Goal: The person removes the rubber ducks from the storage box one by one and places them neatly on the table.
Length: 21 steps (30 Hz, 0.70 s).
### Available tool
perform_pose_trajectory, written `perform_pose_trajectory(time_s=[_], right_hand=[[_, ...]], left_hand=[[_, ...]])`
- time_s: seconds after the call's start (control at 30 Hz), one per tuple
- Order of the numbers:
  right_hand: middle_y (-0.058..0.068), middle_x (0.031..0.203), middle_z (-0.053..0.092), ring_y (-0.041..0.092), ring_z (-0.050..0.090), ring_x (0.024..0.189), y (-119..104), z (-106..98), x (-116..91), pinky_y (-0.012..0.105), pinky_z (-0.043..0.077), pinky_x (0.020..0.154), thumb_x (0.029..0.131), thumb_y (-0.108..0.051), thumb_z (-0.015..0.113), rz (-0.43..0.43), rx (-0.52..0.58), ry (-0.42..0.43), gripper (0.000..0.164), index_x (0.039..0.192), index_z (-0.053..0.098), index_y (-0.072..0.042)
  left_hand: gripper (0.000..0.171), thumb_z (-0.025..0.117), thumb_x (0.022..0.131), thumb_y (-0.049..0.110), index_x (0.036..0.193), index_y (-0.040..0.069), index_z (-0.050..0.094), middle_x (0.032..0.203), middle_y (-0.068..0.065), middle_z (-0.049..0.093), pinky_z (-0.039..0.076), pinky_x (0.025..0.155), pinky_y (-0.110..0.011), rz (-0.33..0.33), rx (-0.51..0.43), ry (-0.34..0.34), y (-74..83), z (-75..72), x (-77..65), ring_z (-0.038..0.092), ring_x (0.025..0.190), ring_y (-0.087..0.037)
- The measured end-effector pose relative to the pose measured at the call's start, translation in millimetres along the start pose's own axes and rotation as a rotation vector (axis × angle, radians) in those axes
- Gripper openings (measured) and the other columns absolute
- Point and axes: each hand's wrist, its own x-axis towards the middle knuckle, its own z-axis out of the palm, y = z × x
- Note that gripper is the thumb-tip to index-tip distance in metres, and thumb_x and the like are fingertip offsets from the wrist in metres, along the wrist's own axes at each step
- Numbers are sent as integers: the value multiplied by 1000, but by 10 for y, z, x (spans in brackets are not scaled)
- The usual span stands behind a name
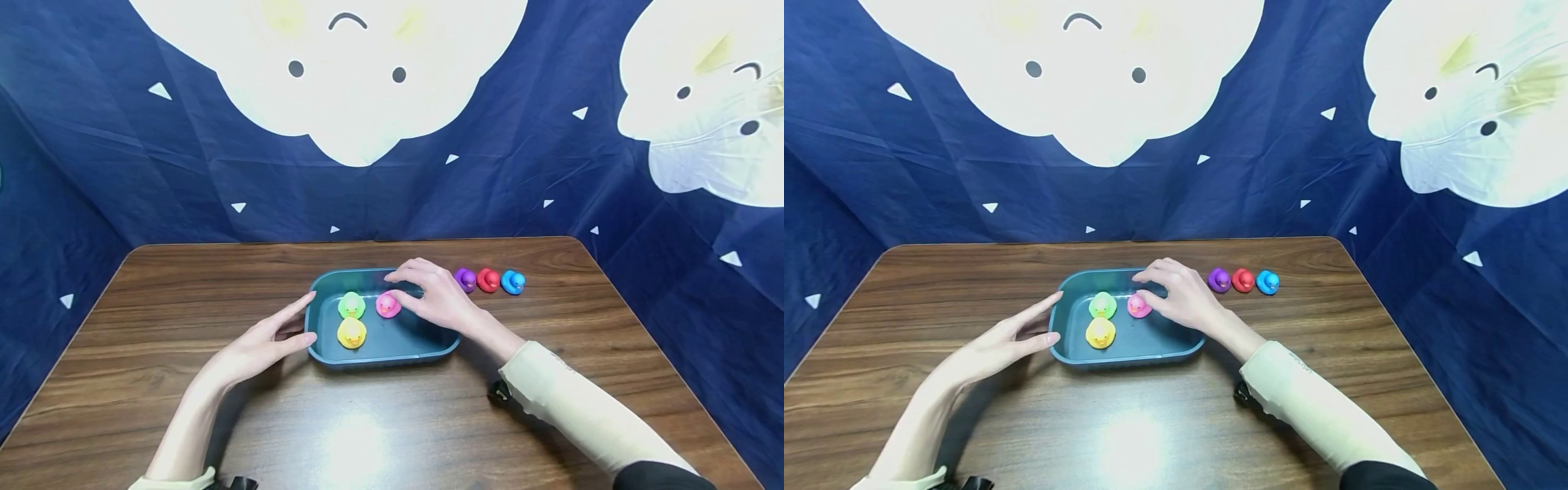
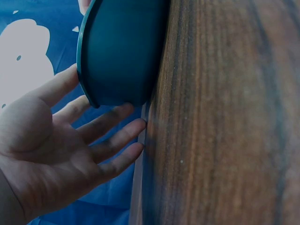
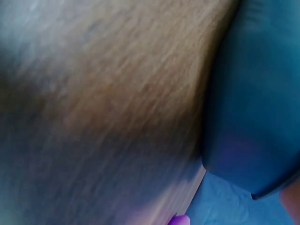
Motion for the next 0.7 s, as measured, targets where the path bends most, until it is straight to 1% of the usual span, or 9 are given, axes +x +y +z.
perform_pose_trajectory(time_s=[0.3,0.43,0.6,0.7], right_hand=[[-2,111,73,14,66,104,15,34,-13,33,58,86,92,-27,79,2,-29,-63,30,120,77,-17],[-3,110,73,12,66,105,19,54,-10,32,58,86,91,-29,80,-9,-62,-87,31,120,77,-17],[-2,111,73,14,67,104,21,75,1,32,59,87,91,-31,80,-57,-129,-119,32,120,77,-18],[-1,112,73,15,67,104,27,85,3,33,59,89,90,-33,81,-71,-164,-138,34,121,77,-18]], left_hand=[[79,64,103,34,166,19,18,164,-22,38,42,99,-11,11,-10,-2,18,8,19,44,148,-41],[79,63,103,35,166,20,18,164,-21,38,43,100,-12,5,1,0,13,7,17,44,148,-40],[79,64,103,37,166,22,19,164,-20,39,44,102,-16,-6,17,8,8,1,10,45,148,-39],[79,64,103,36,166,22,19,163,-20,40,45,104,-19,-13,26,13,3,-3,9,47,147,-39]])
